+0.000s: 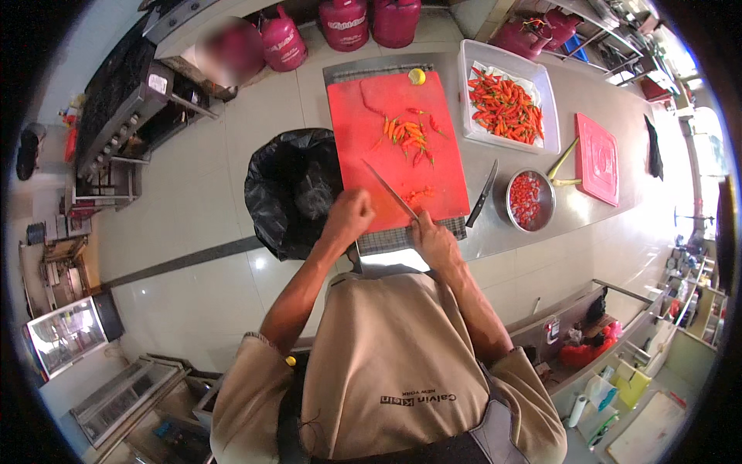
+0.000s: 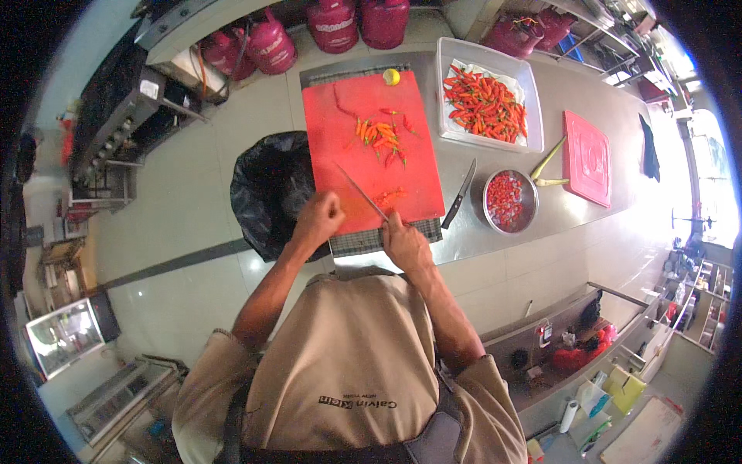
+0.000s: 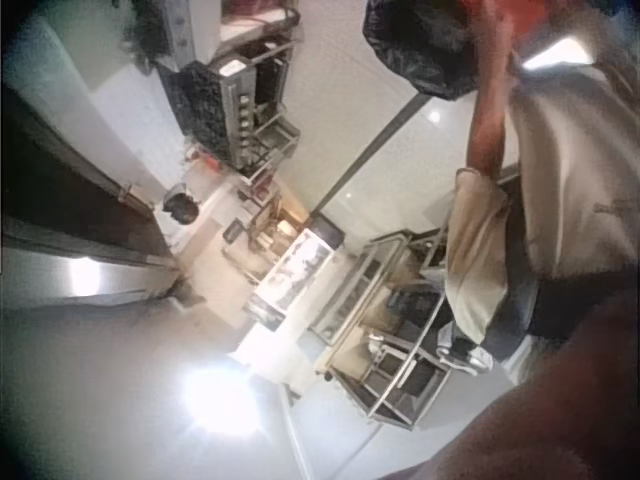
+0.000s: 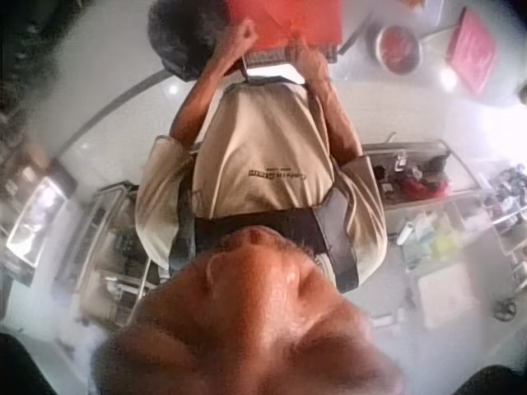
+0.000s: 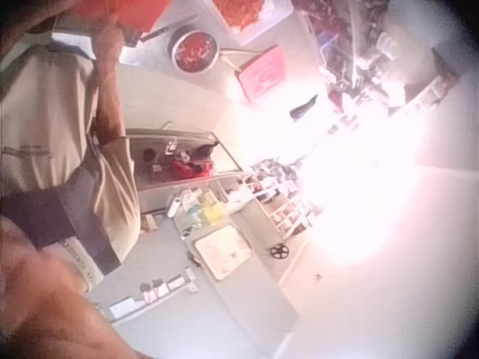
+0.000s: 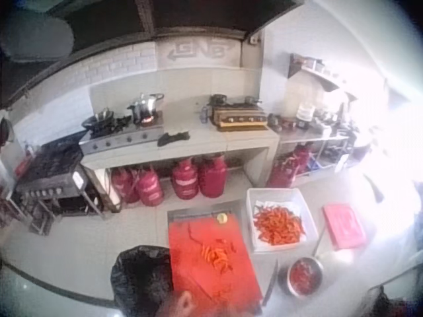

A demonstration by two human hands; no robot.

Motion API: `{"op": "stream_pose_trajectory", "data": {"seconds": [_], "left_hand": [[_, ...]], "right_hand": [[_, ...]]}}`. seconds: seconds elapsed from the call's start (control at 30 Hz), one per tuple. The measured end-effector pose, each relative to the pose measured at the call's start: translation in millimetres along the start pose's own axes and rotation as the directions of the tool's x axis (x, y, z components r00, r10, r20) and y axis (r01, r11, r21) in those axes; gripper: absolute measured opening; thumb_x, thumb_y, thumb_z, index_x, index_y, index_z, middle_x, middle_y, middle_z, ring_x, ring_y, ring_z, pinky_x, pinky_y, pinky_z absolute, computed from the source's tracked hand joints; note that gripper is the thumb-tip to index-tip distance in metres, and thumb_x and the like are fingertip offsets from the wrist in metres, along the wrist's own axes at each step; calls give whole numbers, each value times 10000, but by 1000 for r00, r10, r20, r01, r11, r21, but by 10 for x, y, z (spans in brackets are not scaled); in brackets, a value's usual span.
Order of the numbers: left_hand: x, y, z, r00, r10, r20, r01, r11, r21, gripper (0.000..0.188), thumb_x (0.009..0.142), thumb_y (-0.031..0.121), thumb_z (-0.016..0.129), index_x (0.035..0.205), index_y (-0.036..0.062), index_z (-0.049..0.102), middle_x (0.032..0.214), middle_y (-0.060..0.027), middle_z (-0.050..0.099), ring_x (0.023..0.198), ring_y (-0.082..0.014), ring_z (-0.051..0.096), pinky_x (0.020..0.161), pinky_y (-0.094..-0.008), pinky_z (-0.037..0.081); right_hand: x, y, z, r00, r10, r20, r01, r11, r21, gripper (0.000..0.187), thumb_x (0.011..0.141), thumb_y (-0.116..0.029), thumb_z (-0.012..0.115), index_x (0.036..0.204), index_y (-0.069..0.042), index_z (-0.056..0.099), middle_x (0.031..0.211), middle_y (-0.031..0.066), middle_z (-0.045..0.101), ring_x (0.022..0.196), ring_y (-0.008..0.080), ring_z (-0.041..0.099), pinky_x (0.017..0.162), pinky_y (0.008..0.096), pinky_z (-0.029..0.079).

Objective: The person empties chili peppers from a plastic bag into a container, then chops the chili peppers on a cutting board using a knife and adds them to a bowl containing chopped onions.

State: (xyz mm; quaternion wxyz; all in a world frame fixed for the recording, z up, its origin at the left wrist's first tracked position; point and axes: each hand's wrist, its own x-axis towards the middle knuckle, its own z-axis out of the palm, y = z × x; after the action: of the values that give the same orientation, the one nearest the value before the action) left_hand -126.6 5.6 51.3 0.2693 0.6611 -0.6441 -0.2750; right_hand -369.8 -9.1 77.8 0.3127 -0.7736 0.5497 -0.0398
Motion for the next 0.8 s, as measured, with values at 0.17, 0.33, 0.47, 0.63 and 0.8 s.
{"op": "stream_pose_trajectory", "data": {"seconds": [0.17, 0.33, 0.47, 0.63, 0.8], "left_hand": [[369, -249, -168, 922, 63, -383, -56, 998, 29, 176, 861, 61, 709, 1007, 36, 613, 975, -188, 656, 964, -395, 641, 876, -492, 511], [1234, -198, -8, 959, 107, -261, -108, 994, 9, 338, 871, 100, 745, 1184, 44, 630, 1061, -176, 708, 1036, -370, 679, 911, -472, 536], [1400, -72, -184, 989, -128, -77, 118, 986, -120, 420, 862, 119, 752, 1255, 40, 625, 989, -138, 722, 925, -310, 714, 858, -419, 568], [671, -46, -164, 981, -181, -71, 112, 826, -552, 285, 891, 136, 741, 1155, 44, 687, 903, -40, 713, 869, -142, 699, 820, -342, 565], [-64, 197, 254, 993, 114, -38, -117, 990, -76, 134, 906, 128, 748, 990, 28, 718, 976, -90, 712, 931, -260, 699, 854, -387, 563]], "right_hand": [[-25, 29, -227, 1000, -14, -26, 14, 1000, -7, 231, 1069, -264, 503, 1077, -33, 483, 688, 296, 655, 674, 521, 668, 620, 627, 521], [-145, -12, -171, 998, -60, 16, 59, 997, 39, 225, 1052, -259, 515, 1147, -59, 470, 713, 305, 668, 688, 540, 670, 614, 640, 538], [-183, 44, -142, 999, -29, 33, 25, 995, 95, 232, 1054, -242, 512, 1181, -56, 455, 740, 317, 674, 713, 546, 668, 639, 654, 524], [-259, 56, -115, 999, 22, -27, -16, 979, 204, 238, 1052, -214, 521, 1190, -34, 449, 741, 330, 668, 725, 551, 665, 645, 645, 522], [-213, -29, -101, 1000, 22, -12, -20, 986, 167, 259, 1053, -207, 529, 1162, 9, 438, 743, 327, 668, 725, 551, 666, 643, 640, 525]]}}
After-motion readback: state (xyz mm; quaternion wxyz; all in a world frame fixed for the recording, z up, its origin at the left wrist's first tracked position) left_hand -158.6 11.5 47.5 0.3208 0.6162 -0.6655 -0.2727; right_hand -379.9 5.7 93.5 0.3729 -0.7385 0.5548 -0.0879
